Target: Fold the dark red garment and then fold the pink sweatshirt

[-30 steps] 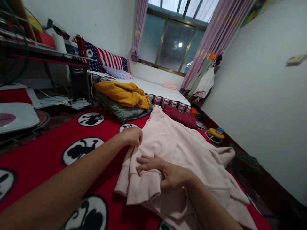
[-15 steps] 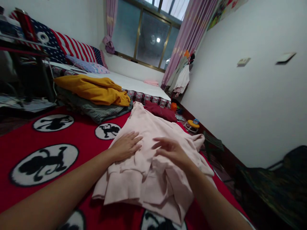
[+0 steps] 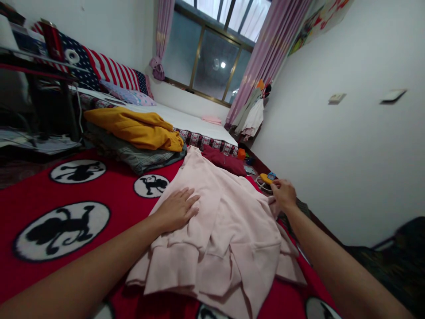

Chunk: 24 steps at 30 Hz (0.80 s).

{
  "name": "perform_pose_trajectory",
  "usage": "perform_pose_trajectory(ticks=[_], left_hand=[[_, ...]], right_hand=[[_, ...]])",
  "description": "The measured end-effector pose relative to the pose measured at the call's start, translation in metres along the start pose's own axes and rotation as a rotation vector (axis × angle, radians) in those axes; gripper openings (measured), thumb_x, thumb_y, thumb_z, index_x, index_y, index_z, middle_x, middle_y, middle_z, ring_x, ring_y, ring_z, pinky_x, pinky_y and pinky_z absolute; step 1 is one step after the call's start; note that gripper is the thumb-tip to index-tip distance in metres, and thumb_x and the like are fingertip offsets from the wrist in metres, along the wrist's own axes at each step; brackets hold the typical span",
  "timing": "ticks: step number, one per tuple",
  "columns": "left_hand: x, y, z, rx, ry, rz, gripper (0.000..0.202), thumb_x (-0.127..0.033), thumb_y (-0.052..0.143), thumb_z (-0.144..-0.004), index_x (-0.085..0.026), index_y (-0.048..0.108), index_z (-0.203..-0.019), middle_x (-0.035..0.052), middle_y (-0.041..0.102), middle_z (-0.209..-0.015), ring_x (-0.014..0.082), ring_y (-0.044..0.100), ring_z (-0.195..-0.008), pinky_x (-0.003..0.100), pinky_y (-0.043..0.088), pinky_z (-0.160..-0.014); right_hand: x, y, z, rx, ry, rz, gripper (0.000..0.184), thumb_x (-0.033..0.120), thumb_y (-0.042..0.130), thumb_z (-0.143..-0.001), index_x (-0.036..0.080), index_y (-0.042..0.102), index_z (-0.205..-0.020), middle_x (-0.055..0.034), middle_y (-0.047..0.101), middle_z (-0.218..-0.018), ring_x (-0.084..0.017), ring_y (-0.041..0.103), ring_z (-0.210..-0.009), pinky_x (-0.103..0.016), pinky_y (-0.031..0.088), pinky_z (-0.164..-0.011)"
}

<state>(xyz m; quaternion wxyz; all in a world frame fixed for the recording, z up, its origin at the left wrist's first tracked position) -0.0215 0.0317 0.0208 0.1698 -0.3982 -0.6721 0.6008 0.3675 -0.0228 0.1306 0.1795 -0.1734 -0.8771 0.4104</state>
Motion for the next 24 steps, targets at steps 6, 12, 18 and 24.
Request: perform_pose_trajectory(ticks=[6, 12, 18, 24], left_hand=[[0.0, -0.002, 0.002, -0.021, -0.005, 0.013, 0.055, -0.048, 0.033, -0.096, -0.023, 0.044, -0.144, 0.0093, 0.033, -0.155, 0.0263, 0.026, -0.144, 0.043, 0.02, -0.117], [0.001, -0.002, 0.004, -0.038, -0.016, 0.026, 0.054, -0.05, 0.033, -0.097, -0.026, 0.044, -0.144, 0.0065, 0.031, -0.156, 0.0251, 0.024, -0.145, 0.043, 0.019, -0.118], [0.001, -0.002, 0.005, -0.043, -0.032, 0.063, 0.053, -0.05, 0.035, -0.097, -0.027, 0.044, -0.143, 0.0057, 0.029, -0.157, 0.0256, 0.023, -0.145, 0.045, 0.019, -0.119], [0.001, -0.001, 0.005, -0.033, -0.052, 0.092, 0.052, -0.049, 0.037, -0.096, -0.028, 0.044, -0.143, 0.0051, 0.028, -0.157, 0.0258, 0.022, -0.146, 0.047, 0.019, -0.119]], right_hand=[[0.067, 0.075, -0.025, 0.29, -0.002, -0.042, 0.034, 0.016, 0.058, -0.077, 0.013, 0.067, -0.11, -0.0122, 0.071, -0.104, -0.023, 0.066, -0.098, -0.03, 0.049, -0.085], [0.091, 0.129, -0.024, 0.401, 0.054, -0.045, 0.077, 0.033, 0.077, -0.063, 0.006, 0.052, -0.131, -0.0211, 0.066, -0.114, -0.027, 0.065, -0.099, -0.033, 0.05, -0.079], [0.107, 0.122, -0.054, 0.425, -0.003, -0.041, 0.032, 0.037, 0.067, -0.073, 0.015, 0.072, -0.095, -0.0127, 0.07, -0.096, -0.026, 0.065, -0.094, -0.033, 0.046, -0.08], [0.086, 0.094, -0.086, 0.026, 0.253, -0.029, 0.039, 0.027, 0.046, -0.087, 0.016, 0.06, -0.121, -0.0191, 0.062, -0.116, -0.032, 0.059, -0.107, -0.04, 0.045, -0.085]])
Point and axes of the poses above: each hand's wrist, its own z-axis away from the middle knuckle, its own y-axis out of the palm, x = y × z, the point moved 8 cm from there along -z, towards the middle knuckle
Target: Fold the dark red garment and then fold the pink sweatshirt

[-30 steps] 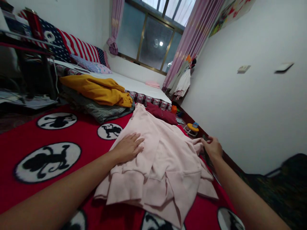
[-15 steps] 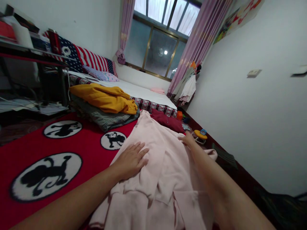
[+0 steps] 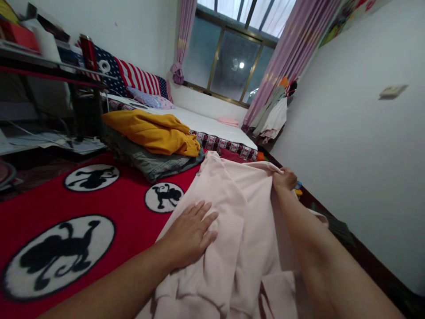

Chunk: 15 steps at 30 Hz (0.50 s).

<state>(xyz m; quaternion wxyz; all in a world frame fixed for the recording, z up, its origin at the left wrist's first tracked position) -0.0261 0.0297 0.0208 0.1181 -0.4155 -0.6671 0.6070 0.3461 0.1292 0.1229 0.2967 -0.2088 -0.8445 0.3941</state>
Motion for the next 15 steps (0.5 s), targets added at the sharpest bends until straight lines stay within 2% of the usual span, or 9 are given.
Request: perform_pose_trajectory(ticks=[3, 5, 7, 10, 12, 15], left_hand=[[0.0, -0.001, -0.001, 0.011, -0.01, 0.003, 0.053, -0.049, 0.037, -0.096, -0.029, 0.044, -0.143, 0.0045, 0.027, -0.157, 0.0259, 0.021, -0.146, 0.046, 0.018, -0.119], [0.0, -0.001, -0.001, 0.03, -0.017, 0.0, 0.053, -0.05, 0.036, -0.096, -0.029, 0.043, -0.144, 0.0043, 0.026, -0.158, 0.0257, 0.02, -0.146, 0.046, 0.017, -0.119], [0.0, -0.001, -0.001, 0.042, -0.023, -0.005, 0.054, -0.05, 0.035, -0.096, -0.029, 0.042, -0.145, 0.0043, 0.025, -0.158, 0.0254, 0.02, -0.146, 0.045, 0.017, -0.119], [0.0, -0.001, -0.001, 0.027, -0.016, -0.014, 0.054, -0.05, 0.033, -0.096, -0.028, 0.042, -0.145, 0.0041, 0.027, -0.158, 0.0248, 0.021, -0.146, 0.044, 0.016, -0.119], [-0.001, -0.002, 0.0, 0.009, 0.0, -0.017, 0.054, -0.05, 0.034, -0.096, -0.028, 0.043, -0.144, 0.0043, 0.028, -0.157, 0.0248, 0.022, -0.146, 0.044, 0.016, -0.119], [-0.001, -0.003, -0.001, -0.028, 0.034, -0.008, 0.052, -0.049, 0.037, -0.095, -0.026, 0.046, -0.141, 0.0061, 0.034, -0.155, 0.0257, 0.027, -0.144, 0.044, 0.019, -0.118]], right_hand=[[-0.001, 0.032, 0.018, 0.128, -0.024, -0.02, 0.049, 0.026, 0.051, -0.085, 0.007, 0.051, -0.13, -0.0249, 0.057, -0.12, -0.034, 0.057, -0.11, -0.04, 0.045, -0.087], [0.003, 0.052, 0.035, 0.218, -0.083, -0.023, 0.049, 0.025, 0.058, -0.081, 0.006, 0.055, -0.126, -0.0254, 0.056, -0.121, -0.034, 0.056, -0.111, -0.04, 0.045, -0.09], [0.007, 0.061, 0.048, 0.272, -0.133, -0.021, 0.044, 0.022, 0.058, -0.081, 0.007, 0.059, -0.122, -0.0249, 0.053, -0.125, -0.035, 0.054, -0.115, -0.042, 0.042, -0.096], [0.018, 0.057, 0.059, 0.314, -0.19, -0.021, 0.043, 0.016, 0.054, -0.08, 0.007, 0.058, -0.122, -0.0255, 0.049, -0.13, -0.035, 0.053, -0.117, -0.043, 0.041, -0.098], [0.03, 0.045, 0.071, 0.326, -0.25, -0.033, 0.047, 0.011, 0.051, -0.079, 0.01, 0.056, -0.126, -0.0215, 0.049, -0.132, -0.031, 0.051, -0.121, -0.04, 0.041, -0.1], [0.06, 0.012, 0.117, 0.307, -0.485, -0.219, 0.046, 0.01, 0.05, -0.078, 0.017, 0.058, -0.123, -0.0132, 0.05, -0.137, -0.026, 0.044, -0.13, -0.04, 0.036, -0.107]])
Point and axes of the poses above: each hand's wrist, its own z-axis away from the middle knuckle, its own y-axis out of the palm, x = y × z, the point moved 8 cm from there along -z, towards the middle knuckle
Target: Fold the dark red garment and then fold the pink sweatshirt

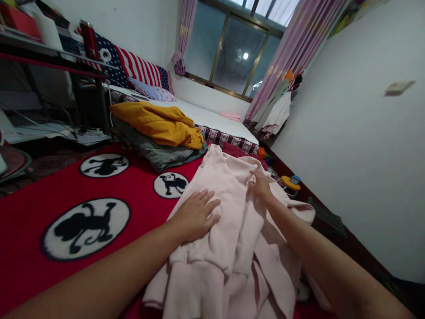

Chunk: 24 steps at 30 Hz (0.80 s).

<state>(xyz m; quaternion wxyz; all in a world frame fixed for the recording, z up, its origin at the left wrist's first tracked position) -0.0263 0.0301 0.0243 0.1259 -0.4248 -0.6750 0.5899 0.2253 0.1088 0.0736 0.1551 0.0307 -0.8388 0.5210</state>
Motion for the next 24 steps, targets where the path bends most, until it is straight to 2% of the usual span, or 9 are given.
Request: perform_pose_trajectory(ticks=[3, 7, 10, 12, 14, 16, 19, 21, 24], left_hand=[[0.001, -0.007, -0.002, -0.074, 0.031, 0.035, 0.044, -0.042, 0.043, -0.094, -0.024, 0.057, -0.131, 0.0087, 0.046, -0.146, 0.0243, 0.039, -0.136, 0.04, 0.028, -0.115], [0.021, -0.028, -0.001, -0.314, -0.132, 0.044, 0.029, -0.025, 0.05, -0.089, -0.021, 0.069, -0.111, 0.0092, 0.05, -0.138, 0.0232, 0.045, -0.129, 0.036, 0.036, -0.111], [0.042, -0.043, 0.006, -0.458, -0.373, -0.015, 0.037, -0.024, 0.06, -0.081, -0.022, 0.066, -0.118, 0.0101, 0.048, -0.138, 0.028, 0.046, -0.127, 0.04, 0.04, -0.106], [0.051, -0.045, 0.009, -0.443, -0.464, -0.024, 0.049, -0.028, 0.065, -0.078, -0.022, 0.06, -0.126, 0.0121, 0.053, -0.131, 0.0294, 0.052, -0.12, 0.04, 0.045, -0.1], [0.056, -0.043, 0.009, -0.393, -0.501, -0.013, 0.056, -0.033, 0.065, -0.078, -0.02, 0.053, -0.132, 0.0124, 0.06, -0.122, 0.029, 0.058, -0.112, 0.038, 0.048, -0.094], [0.059, -0.041, 0.007, -0.349, -0.484, 0.0, 0.057, -0.033, 0.062, -0.081, -0.021, 0.049, -0.135, 0.011, 0.064, -0.118, 0.0282, 0.062, -0.107, 0.037, 0.05, -0.09], [0.06, -0.043, -0.001, -0.293, -0.382, 0.031, 0.049, -0.027, 0.057, -0.082, -0.022, 0.054, -0.131, 0.0077, 0.067, -0.118, 0.025, 0.064, -0.107, 0.033, 0.048, -0.092], [0.059, -0.051, -0.005, -0.259, -0.32, 0.044, 0.044, -0.022, 0.055, -0.081, -0.021, 0.061, -0.124, 0.0065, 0.069, -0.117, 0.0229, 0.064, -0.106, 0.03, 0.046, -0.095], [0.052, -0.066, -0.007, -0.118, -0.273, -0.002, 0.036, -0.02, 0.056, -0.077, -0.02, 0.071, -0.11, 0.0068, 0.072, -0.11, 0.0232, 0.065, -0.103, 0.029, 0.047, -0.091]], right_hand=[[0.072, -0.015, 0.07, 0.054, -0.362, -0.273, 0.033, 0.018, 0.055, -0.081, 0.018, 0.062, -0.113, -0.0125, 0.055, -0.133, -0.025, 0.051, -0.124, -0.042, 0.04, -0.106], [0.133, -0.048, 0.181, 0.201, -0.521, -0.465, 0.029, 0.03, 0.058, -0.089, 0.024, 0.06, -0.117, -0.0094, 0.063, -0.12, -0.022, 0.059, -0.114, -0.037, 0.047, -0.097], [0.154, -0.065, 0.247, 0.315, -0.608, -0.38, 0.057, 0.048, 0.065, -0.083, 0.023, 0.051, -0.131, -0.013, 0.056, -0.13, -0.026, 0.054, -0.119, -0.04, 0.047, -0.097], [0.155, -0.065, 0.273, 0.357, -0.656, -0.245, 0.086, 0.057, 0.072, -0.072, 0.022, 0.039, -0.143, -0.0154, 0.046, -0.142, -0.032, 0.047, -0.126, -0.046, 0.043, -0.101], [0.149, -0.058, 0.28, 0.341, -0.654, -0.119, 0.094, 0.051, 0.075, -0.071, 0.022, 0.03, -0.148, -0.0158, 0.04, -0.147, -0.034, 0.043, -0.129, -0.049, 0.041, -0.102], [0.143, -0.05, 0.275, 0.272, -0.646, -0.051, 0.079, 0.031, 0.069, -0.077, 0.021, 0.033, -0.146, -0.0152, 0.047, -0.14, -0.031, 0.048, -0.122, -0.046, 0.045, -0.097], [0.142, -0.045, 0.26, 0.15, -0.689, -0.033, 0.05, 0.008, 0.052, -0.078, 0.016, 0.051, -0.128, -0.0114, 0.063, -0.107, -0.023, 0.057, -0.095, -0.036, 0.049, -0.081], [0.145, -0.048, 0.255, 0.111, -0.728, -0.047, 0.035, 0.004, 0.047, -0.076, 0.016, 0.059, -0.107, -0.0088, 0.063, -0.088, -0.02, 0.056, -0.08, -0.031, 0.048, -0.07], [0.149, -0.061, 0.257, 0.132, -0.719, -0.111, 0.024, 0.006, 0.047, -0.077, 0.016, 0.06, -0.095, -0.008, 0.062, -0.084, -0.019, 0.055, -0.075, -0.029, 0.045, -0.065]])
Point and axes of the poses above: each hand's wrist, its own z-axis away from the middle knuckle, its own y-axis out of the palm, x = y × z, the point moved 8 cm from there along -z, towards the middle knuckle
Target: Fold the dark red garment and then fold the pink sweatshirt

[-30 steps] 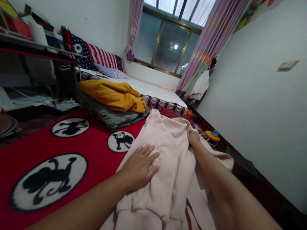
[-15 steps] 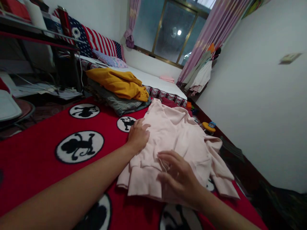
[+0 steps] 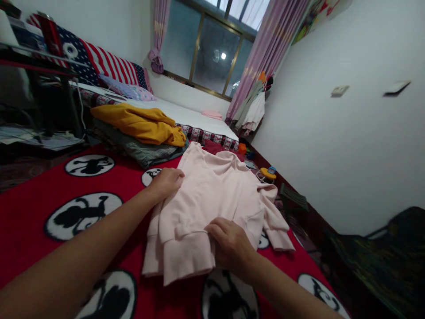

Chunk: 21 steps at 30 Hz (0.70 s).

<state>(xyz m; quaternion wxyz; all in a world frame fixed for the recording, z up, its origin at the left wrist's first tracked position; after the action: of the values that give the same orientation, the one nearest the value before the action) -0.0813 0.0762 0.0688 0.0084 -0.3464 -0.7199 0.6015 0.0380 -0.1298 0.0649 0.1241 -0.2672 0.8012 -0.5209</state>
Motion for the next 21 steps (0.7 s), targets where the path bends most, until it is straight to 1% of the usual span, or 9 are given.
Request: perform_pose_trajectory(ticks=[4, 7, 9, 11, 14, 16, 18, 20, 21], left_hand=[[-0.012, -0.011, 0.013, 0.213, -0.046, -0.306, 0.025, -0.02, 0.061, -0.071, -0.021, 0.076, -0.09, 0.0117, 0.072, -0.101, 0.031, 0.065, -0.095, 0.038, 0.048, -0.08], [-0.031, -0.012, 0.019, 0.113, 0.024, -0.478, 0.021, -0.022, 0.062, -0.074, -0.017, 0.075, -0.089, 0.017, 0.065, -0.112, 0.0343, 0.059, -0.103, 0.043, 0.046, -0.081], [-0.046, 0.002, 0.022, 0.049, 0.138, -0.43, 0.027, -0.033, 0.063, -0.078, -0.017, 0.073, -0.097, 0.0164, 0.061, -0.122, 0.0338, 0.055, -0.112, 0.044, 0.045, -0.088], [-0.055, 0.028, 0.025, 0.069, 0.256, -0.293, 0.037, -0.04, 0.057, -0.085, -0.019, 0.068, -0.112, 0.0148, 0.056, -0.132, 0.0314, 0.051, -0.121, 0.043, 0.042, -0.097], [-0.056, 0.062, 0.029, 0.108, 0.34, -0.138, 0.047, -0.041, 0.044, -0.094, -0.017, 0.053, -0.134, 0.0147, 0.045, -0.146, 0.0288, 0.04, -0.135, 0.044, 0.032, -0.11], [-0.053, 0.071, 0.029, 0.076, 0.34, -0.105, 0.05, -0.04, 0.041, -0.096, -0.014, 0.048, -0.138, 0.0165, 0.042, -0.148, 0.0299, 0.035, -0.139, 0.049, 0.027, -0.113], [-0.054, 0.07, 0.03, 0.026, 0.368, -0.08, 0.047, -0.037, 0.045, -0.094, -0.013, 0.052, -0.134, 0.0184, 0.047, -0.143, 0.0312, 0.04, -0.135, 0.051, 0.03, -0.111], [-0.061, 0.059, 0.033, -0.06, 0.439, -0.034, 0.037, -0.031, 0.05, -0.092, -0.013, 0.059, -0.123, 0.0181, 0.053, -0.136, 0.0292, 0.049, -0.127, 0.047, 0.037, -0.108], [-0.067, 0.051, 0.035, -0.115, 0.487, -0.006, 0.032, -0.028, 0.052, -0.091, -0.014, 0.062, -0.118, 0.0172, 0.055, -0.133, 0.0275, 0.052, -0.124, 0.045, 0.04, -0.107]], right_hand=[[0.003, -0.011, 0.013, 0.167, 0.091, -0.286, 0.024, 0.007, 0.05, -0.077, 0.018, 0.061, -0.096, -0.006, 0.064, -0.09, -0.016, 0.06, -0.079, -0.026, 0.046, -0.067], [-0.029, -0.032, 0.023, 0.154, 0.229, -0.488, 0.031, 0.01, 0.049, -0.078, 0.02, 0.06, -0.105, -0.0044, 0.066, -0.097, -0.014, 0.063, -0.085, -0.025, 0.049, -0.074], [-0.079, -0.06, 0.034, -0.049, 0.429, -0.361, 0.03, 0.017, 0.048, -0.082, 0.021, 0.059, -0.11, -0.0065, 0.065, -0.105, -0.016, 0.064, -0.09, -0.028, 0.05, -0.077], [-0.133, -0.085, 0.055, -0.192, 0.659, -0.027, 0.033, 0.026, 0.052, -0.083, 0.02, 0.058, -0.114, -0.0106, 0.061, -0.118, -0.021, 0.062, -0.101, -0.032, 0.05, -0.081], [-0.199, -0.089, 0.095, -0.019, 0.952, 0.393, 0.059, 0.042, 0.068, -0.071, 0.016, 0.055, -0.123, -0.0179, 0.054, -0.129, -0.033, 0.053, -0.118, -0.04, 0.046, -0.088], [-0.233, -0.077, 0.12, 0.208, 1.066, 0.404, 0.049, 0.046, 0.065, -0.074, 0.014, 0.062, -0.111, -0.0166, 0.063, -0.114, -0.033, 0.06, -0.105, -0.038, 0.047, -0.079], [-0.255, -0.073, 0.133, 0.342, 1.111, 0.297, 0.031, 0.043, 0.059, -0.079, 0.015, 0.067, -0.09, -0.0112, 0.068, -0.089, -0.027, 0.065, -0.084, -0.032, 0.045, -0.066], [-0.272, -0.094, 0.126, 0.275, 1.186, 0.214, 0.024, 0.035, 0.058, -0.079, 0.015, 0.066, -0.069, -0.0075, 0.065, -0.066, -0.023, 0.063, -0.066, -0.029, 0.04, -0.055], [-0.278, -0.114, 0.115, 0.142, 1.229, 0.187, 0.022, 0.031, 0.06, -0.077, 0.015, 0.064, -0.062, -0.0062, 0.061, -0.057, -0.021, 0.06, -0.059, -0.028, 0.037, -0.051]])
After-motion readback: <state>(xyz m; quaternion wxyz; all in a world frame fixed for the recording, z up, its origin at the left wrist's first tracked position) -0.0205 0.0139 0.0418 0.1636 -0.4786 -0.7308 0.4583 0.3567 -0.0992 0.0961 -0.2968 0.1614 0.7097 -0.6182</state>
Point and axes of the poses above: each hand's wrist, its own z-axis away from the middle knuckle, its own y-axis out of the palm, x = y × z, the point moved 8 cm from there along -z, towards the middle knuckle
